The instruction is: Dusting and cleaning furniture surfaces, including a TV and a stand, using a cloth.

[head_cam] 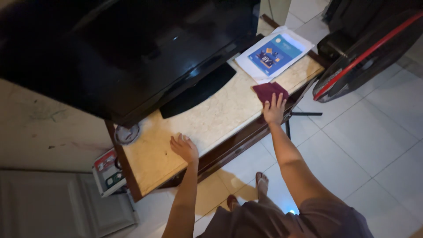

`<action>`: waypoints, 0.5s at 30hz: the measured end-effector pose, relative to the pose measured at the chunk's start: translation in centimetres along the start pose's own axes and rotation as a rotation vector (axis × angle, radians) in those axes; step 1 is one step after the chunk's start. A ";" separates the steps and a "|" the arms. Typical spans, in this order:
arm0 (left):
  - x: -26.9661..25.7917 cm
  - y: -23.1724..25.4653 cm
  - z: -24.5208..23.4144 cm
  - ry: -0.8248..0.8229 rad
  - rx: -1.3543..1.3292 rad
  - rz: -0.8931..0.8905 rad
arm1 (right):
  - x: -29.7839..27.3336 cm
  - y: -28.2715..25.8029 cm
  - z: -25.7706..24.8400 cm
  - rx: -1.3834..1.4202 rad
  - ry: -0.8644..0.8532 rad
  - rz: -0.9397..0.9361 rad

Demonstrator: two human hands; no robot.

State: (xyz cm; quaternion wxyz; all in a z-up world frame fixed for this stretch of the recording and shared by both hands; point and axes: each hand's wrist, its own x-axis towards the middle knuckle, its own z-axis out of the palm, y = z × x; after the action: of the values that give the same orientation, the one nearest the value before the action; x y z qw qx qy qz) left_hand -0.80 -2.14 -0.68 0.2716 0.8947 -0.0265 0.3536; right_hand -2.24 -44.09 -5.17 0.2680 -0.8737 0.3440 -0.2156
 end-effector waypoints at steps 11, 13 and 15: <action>0.1 9.3 5.3 -0.023 -0.135 0.026 | 15.5 10.9 2.4 -0.164 0.102 0.107; -0.3 9.8 6.0 0.003 -0.142 0.006 | 18.1 11.9 1.6 -0.308 0.169 -0.032; -0.7 9.7 6.2 -0.047 -0.162 -0.018 | 17.7 6.9 -4.3 0.023 -0.038 0.326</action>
State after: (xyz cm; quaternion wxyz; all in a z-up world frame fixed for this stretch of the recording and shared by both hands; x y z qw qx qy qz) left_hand 0.15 -13.67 -0.35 0.3454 0.8781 -0.0532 0.3269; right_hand 3.83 -62.43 -2.74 0.3157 -0.8071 0.4736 -0.1568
